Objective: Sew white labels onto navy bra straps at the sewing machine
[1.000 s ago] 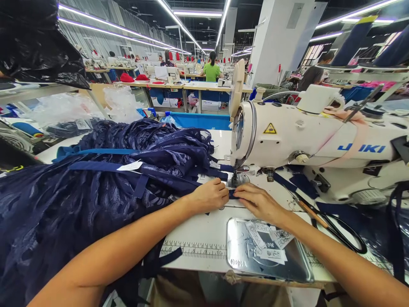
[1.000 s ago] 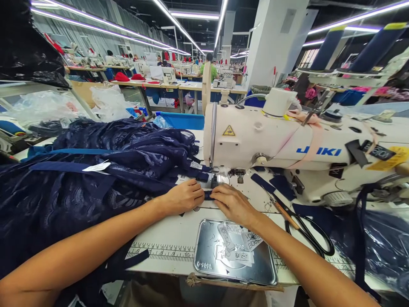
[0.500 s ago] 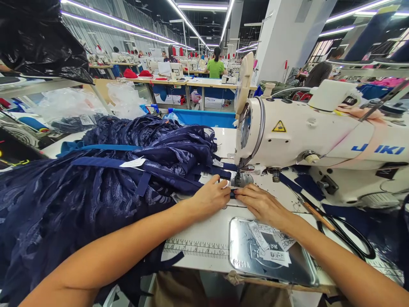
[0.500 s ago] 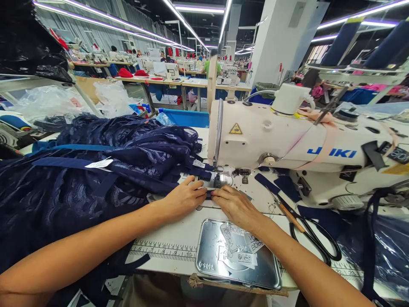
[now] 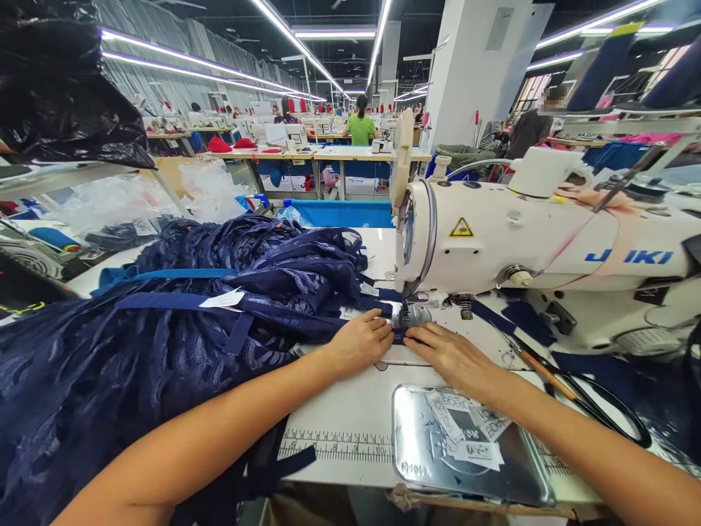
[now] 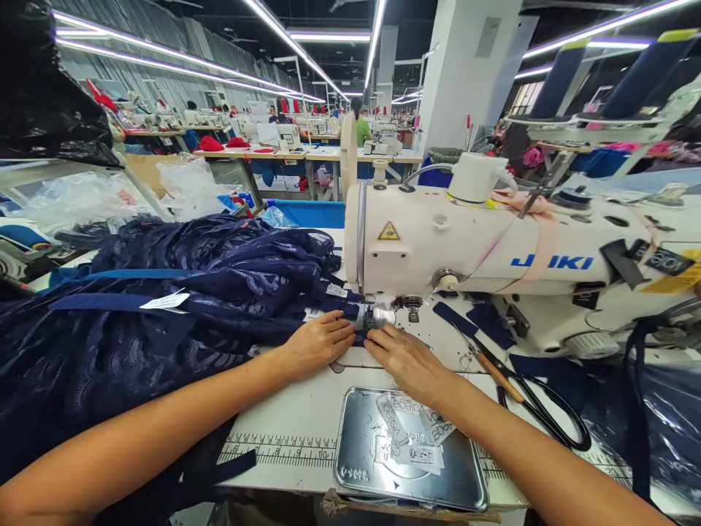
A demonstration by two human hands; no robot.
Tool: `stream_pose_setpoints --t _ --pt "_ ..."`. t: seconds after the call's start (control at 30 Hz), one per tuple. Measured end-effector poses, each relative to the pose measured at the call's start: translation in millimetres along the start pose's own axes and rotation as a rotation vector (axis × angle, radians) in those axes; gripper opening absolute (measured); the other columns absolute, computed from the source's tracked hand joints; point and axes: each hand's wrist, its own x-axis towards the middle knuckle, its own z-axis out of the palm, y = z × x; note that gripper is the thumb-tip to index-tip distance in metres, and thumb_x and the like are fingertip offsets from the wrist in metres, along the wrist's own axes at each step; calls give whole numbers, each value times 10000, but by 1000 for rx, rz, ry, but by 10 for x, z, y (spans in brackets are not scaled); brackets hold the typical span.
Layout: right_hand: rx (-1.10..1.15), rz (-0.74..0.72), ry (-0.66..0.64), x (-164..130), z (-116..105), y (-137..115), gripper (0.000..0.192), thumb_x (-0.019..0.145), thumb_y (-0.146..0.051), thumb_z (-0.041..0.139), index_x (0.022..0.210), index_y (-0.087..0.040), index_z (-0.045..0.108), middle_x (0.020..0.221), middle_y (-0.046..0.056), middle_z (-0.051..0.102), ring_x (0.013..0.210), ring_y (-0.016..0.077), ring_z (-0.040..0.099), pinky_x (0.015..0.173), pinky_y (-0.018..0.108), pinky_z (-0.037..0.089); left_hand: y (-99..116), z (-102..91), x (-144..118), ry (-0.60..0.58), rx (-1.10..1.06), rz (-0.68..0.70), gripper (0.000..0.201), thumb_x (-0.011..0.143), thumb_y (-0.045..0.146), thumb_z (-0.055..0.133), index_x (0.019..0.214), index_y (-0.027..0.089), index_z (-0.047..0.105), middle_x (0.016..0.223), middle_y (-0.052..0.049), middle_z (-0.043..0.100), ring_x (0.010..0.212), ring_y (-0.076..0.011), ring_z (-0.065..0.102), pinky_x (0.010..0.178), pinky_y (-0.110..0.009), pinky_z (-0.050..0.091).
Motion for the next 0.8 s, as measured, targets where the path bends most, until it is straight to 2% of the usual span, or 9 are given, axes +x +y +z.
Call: stream_pose_setpoints --t 0.27,0.5,0.8 --pt "-98 30 1 -12 52 234 343 778 -6 404 1079 -104 538 1038 117 577 957 220 516 772 352 512 -126 86 181 -69 25 -3 133 821 116 450 866 114 575 867 -90 643 845 -179 585 863 -341 396" --pt "-72 73 72 -24 117 346 373 796 -22 375 1099 -142 556 1175 125 538 1011 228 526 780 373 503 -159 95 192 -105 31 -28 187 828 122 421 923 81 576 922 -104 640 860 -192 586 895 -357 382" --pt "-32 104 64 -56 159 410 382 829 -66 344 1131 -182 546 1226 103 515 1057 231 518 823 419 470 -202 102 202 -141 11 -24 219 845 126 385 944 95 578 941 -95 640 894 -192 586 909 -345 380"
